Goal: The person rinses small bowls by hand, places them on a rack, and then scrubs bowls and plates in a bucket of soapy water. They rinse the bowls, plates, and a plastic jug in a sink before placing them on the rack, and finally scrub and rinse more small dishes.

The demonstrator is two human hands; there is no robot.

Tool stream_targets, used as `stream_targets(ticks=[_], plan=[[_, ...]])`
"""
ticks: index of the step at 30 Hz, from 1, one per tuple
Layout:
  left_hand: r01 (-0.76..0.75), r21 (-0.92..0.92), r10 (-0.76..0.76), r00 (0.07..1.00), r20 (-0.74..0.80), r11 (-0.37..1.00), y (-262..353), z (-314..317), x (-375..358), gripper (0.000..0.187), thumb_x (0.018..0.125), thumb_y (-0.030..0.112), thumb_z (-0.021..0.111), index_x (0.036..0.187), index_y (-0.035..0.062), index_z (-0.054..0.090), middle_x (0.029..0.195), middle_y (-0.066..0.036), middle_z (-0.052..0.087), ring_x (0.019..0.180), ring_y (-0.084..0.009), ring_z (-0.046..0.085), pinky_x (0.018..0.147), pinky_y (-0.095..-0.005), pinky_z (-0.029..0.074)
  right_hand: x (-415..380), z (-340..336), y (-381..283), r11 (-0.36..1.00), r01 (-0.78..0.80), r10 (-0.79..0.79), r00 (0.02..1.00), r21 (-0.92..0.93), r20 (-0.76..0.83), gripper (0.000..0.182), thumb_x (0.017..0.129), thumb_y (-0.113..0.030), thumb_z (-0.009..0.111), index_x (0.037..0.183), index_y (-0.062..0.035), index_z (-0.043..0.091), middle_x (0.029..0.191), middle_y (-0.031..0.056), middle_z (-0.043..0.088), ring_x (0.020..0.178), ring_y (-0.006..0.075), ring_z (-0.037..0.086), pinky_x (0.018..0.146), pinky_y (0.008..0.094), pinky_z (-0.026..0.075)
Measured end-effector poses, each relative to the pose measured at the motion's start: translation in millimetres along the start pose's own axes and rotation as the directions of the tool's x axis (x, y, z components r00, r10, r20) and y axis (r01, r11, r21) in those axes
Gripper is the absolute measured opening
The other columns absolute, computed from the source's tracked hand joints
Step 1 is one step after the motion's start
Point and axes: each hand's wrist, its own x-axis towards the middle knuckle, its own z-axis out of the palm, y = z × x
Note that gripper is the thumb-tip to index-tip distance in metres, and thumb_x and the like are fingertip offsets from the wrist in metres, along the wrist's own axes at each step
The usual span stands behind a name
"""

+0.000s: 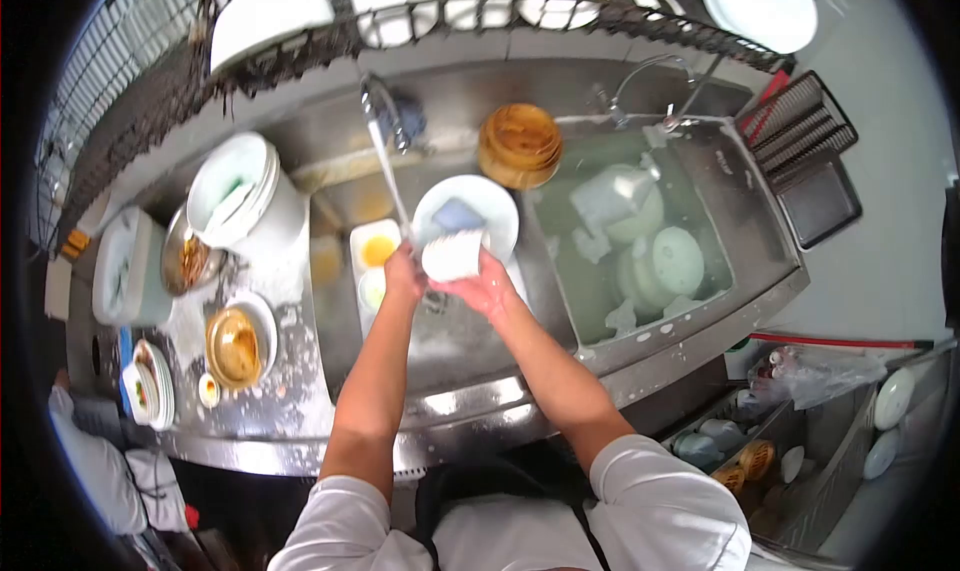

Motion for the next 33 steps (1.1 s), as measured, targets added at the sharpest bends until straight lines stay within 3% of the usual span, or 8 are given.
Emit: stream_targets(ticks=[2, 7, 12, 17, 20, 24, 27, 33], plan=[[0.141, 0.372, -0.043, 0.965, -0.260, 0.918, 11, 8, -26, 0.042, 0.094, 0.028, 0.049, 0.129, 0.0048, 0.045, 0.123, -0.018, 0.051, 0.102, -0.0300, 0.056, 0.085, -0.0433, 0.050, -25, 38, -22, 0.996, 0.090, -0.087, 0.992, -0.028, 0.094, 0.046, 0.095, -0.040, 0.048, 0.135, -0.0177, 0.047, 0.139, 0.0100, 0.049, 0.127, 0.0366, 0.046, 0.097, 0.0683, 0.034], [0.222, 0.345, -0.156, 0.965, -0.211, 0.912, 9, -30, -31, 0.045, 0.092, 0.032, 0.057, 0.129, 0.0086, 0.045, 0.117, -0.015, 0.053, 0.093, -0.0236, 0.055, 0.075, -0.0373, 0.050, -108, 168, -124, 0.904, 0.385, -0.307, 0.888, -0.188, 0.343, 0.058, 0.089, -0.044, 0.058, 0.139, -0.0195, 0.042, 0.141, 0.0131, 0.045, 0.130, 0.0410, 0.041, 0.101, 0.0701, 0.032], [0.161, 0.352, -0.140, 0.987, -0.084, 0.922, 26, -48, -71, 0.032, 0.093, 0.029, 0.058, 0.116, 0.0088, 0.049, 0.108, -0.012, 0.058, 0.085, -0.0216, 0.060, 0.067, -0.0348, 0.051, -143, 324, -257, 0.389, 0.731, -0.542, 0.673, -0.560, 0.502, 0.052, 0.098, -0.042, 0.046, 0.132, -0.0020, 0.042, 0.125, 0.0177, 0.057, 0.115, 0.0364, 0.057, 0.094, 0.0594, 0.046], [0.066, 0.358, -0.067, 0.998, -0.007, 0.931, 39, -35, -105, 0.024, 0.092, 0.029, 0.060, 0.108, 0.0120, 0.052, 0.096, -0.007, 0.064, 0.080, -0.0189, 0.063, 0.069, -0.0344, 0.051, -80, 365, -346, 0.249, 0.735, -0.600, 0.628, -0.630, 0.496, 0.055, 0.084, -0.035, 0.073, 0.127, -0.0115, 0.047, 0.116, 0.0091, 0.061, 0.107, 0.0304, 0.059, 0.093, 0.0657, 0.041], [0.059, 0.378, -0.042, 0.998, -0.053, 0.924, 46, -27, -123, 0.022, 0.092, 0.030, 0.061, 0.105, 0.0134, 0.054, 0.095, -0.005, 0.066, 0.082, -0.0177, 0.063, 0.072, -0.0345, 0.050, -50, 376, -349, 0.134, 0.662, -0.632, 0.630, -0.737, 0.451, 0.055, 0.082, -0.031, 0.076, 0.125, -0.0096, 0.050, 0.112, 0.0076, 0.062, 0.101, 0.0243, 0.062, 0.087, 0.0522, 0.048], [0.028, 0.426, 0.019, 0.994, -0.106, 0.904, 49, -28, -142, 0.021, 0.093, 0.030, 0.060, 0.104, 0.0133, 0.055, 0.098, -0.004, 0.066, 0.085, -0.0177, 0.063, 0.074, -0.0343, 0.049, -4, 378, -366, -0.545, 0.485, -0.372, 0.592, -0.685, 0.715, 0.038, 0.077, -0.024, 0.077, 0.110, -0.0076, 0.066, 0.099, 0.0092, 0.068, 0.089, 0.0197, 0.065, 0.079, 0.0341, 0.051], [0.010, 0.439, 0.048, 0.992, -0.121, 0.899, 51, -27, -155, 0.020, 0.093, 0.029, 0.060, 0.104, 0.0133, 0.055, 0.098, -0.004, 0.066, 0.086, -0.0176, 0.063, 0.076, -0.0336, 0.049, 26, 380, -367, -0.911, 0.349, -0.017, 0.499, -0.219, 0.866, 0.037, 0.078, -0.023, 0.076, 0.108, -0.0043, 0.065, 0.099, 0.0114, 0.066, 0.092, 0.0184, 0.063, 0.082, 0.0302, 0.049], [-0.001, 0.428, 0.047, 0.994, -0.097, 0.904, 51, -23, -164, 0.018, 0.093, 0.021, 0.057, 0.109, 0.0132, 0.055, 0.100, -0.003, 0.065, 0.087, -0.0164, 0.062, 0.078, -0.0323, 0.048, 33, 394, -340, -0.238, 0.587, 0.303, 0.802, -0.773, 0.515, 0.038, 0.091, -0.035, 0.055, 0.111, -0.0035, 0.065, 0.118, 0.0109, 0.060, 0.111, 0.0176, 0.056, 0.094, 0.0314, 0.044]])
